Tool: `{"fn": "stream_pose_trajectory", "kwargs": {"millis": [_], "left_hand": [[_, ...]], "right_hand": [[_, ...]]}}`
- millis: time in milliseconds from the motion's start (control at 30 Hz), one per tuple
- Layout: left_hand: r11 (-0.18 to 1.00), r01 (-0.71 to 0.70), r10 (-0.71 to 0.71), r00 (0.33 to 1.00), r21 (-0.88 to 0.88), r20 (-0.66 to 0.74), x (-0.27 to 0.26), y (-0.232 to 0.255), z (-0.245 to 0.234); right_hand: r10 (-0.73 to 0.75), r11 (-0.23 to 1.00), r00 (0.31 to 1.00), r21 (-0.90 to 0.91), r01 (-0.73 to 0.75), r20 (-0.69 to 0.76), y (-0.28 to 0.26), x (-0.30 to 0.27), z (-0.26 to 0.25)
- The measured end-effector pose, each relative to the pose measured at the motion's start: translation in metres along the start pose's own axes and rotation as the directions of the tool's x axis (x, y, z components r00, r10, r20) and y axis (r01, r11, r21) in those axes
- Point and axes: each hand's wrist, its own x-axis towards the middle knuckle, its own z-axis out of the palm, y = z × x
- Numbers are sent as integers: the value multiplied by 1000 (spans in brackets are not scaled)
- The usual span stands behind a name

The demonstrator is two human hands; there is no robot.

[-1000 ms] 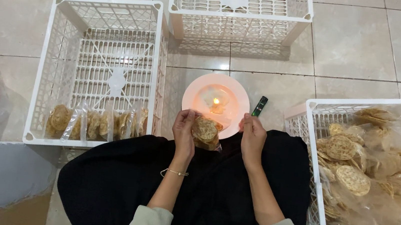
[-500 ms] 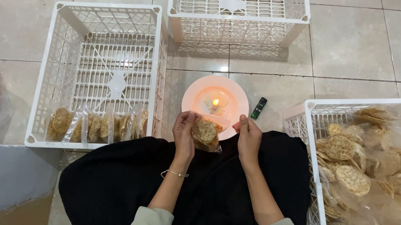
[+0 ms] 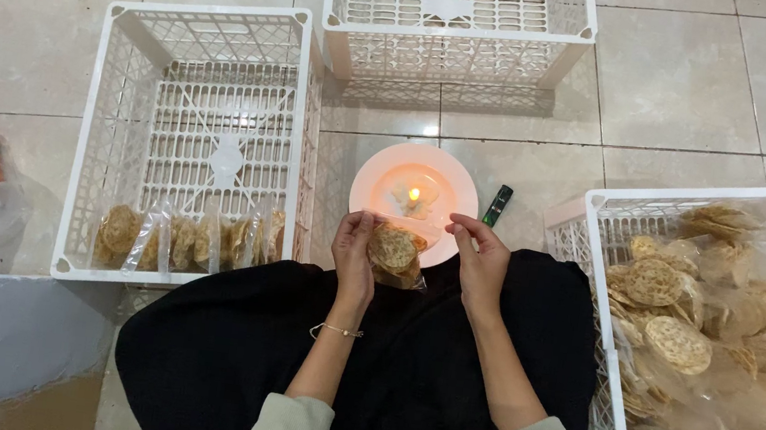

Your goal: Sealing plastic bags of food items using a candle flame and organizing them into crates.

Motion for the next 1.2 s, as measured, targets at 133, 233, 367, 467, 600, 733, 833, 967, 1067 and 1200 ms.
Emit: {"fn": "stream_pose_trajectory", "kwargs": {"millis": [133,233,367,467,600,733,833,967,1067,1200], "left_hand": [[1000,-14,14,1000,12,6,1,0,-1],[1000,-5,5,1000,-8,-18,2,-2,0],[1000,-6,5,1000,-12,-23,1,0,1],[1000,3,-3,1000,-20,-21,2,-5,1],[1000,2,-2,1000,1,-14,2,-8,0],[1000,6,-6,1000,13,-4,-2,0,5],[1000,-3,3,1000,10,-6,-2,2,3],[1000,-7,7,1000,20,-13,0,3,2],[1000,7,-7,1000,-6,-12,-1,2,4],[1000,24,-25,999,-5,-31,-1,-4,6]], "right_hand": [[-55,994,998,-98,54,-11,-5,-1,-3],[-25,993,999,-114,22,-20,1,1,-3],[6,992,1000,-128,-5,7,-5,-1,-3],[3,986,995,-168,13,97,8,2,-3],[29,990,985,-143,-4,169,46,8,-1],[131,989,982,57,-140,139,37,5,7],[193,963,968,159,-219,163,10,1,7],[200,961,965,158,-227,170,14,5,6],[172,966,971,168,-199,164,36,9,5],[199,963,977,166,-210,81,37,10,8]]}}
